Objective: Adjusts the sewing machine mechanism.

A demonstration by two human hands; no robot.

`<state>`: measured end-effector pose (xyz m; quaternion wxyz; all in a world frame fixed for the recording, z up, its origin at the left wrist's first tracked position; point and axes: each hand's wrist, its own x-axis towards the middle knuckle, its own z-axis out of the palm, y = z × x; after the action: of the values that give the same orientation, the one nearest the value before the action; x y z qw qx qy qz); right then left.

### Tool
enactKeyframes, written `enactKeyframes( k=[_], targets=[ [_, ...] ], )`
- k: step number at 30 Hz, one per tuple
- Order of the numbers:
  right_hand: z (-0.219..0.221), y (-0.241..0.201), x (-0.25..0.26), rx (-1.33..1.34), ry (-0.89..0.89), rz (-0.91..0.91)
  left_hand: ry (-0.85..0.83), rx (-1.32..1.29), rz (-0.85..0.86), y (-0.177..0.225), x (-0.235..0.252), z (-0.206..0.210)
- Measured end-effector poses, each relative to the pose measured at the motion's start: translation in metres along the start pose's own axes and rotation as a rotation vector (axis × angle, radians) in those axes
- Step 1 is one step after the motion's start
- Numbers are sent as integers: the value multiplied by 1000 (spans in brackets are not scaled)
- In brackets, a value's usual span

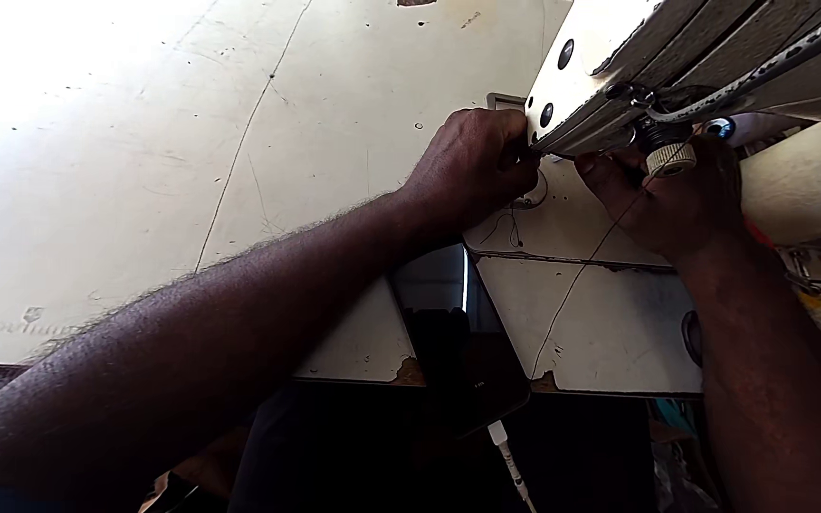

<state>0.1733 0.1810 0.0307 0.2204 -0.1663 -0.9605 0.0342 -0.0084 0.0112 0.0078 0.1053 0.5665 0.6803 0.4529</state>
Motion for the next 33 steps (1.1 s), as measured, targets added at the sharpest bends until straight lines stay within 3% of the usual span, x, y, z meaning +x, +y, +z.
enactKeyframes(
  k=[4,12,17,27,33],
  targets=[
    [-9,-2,7,-67,-4,-59,5,4,4,0,-1,0],
    [2,4,1,67,-56,49,4,-4,7,2,-2,-1],
    [-4,1,2,-11,7,5,-2,12,5,1,-2,-1],
    [1,-2,-3,178,-12,-128,-6,-40,32,-3,-1,0],
    [7,-12,-5,155,-26,-145,-13,-36,42,-4,-1,0]
  ],
)
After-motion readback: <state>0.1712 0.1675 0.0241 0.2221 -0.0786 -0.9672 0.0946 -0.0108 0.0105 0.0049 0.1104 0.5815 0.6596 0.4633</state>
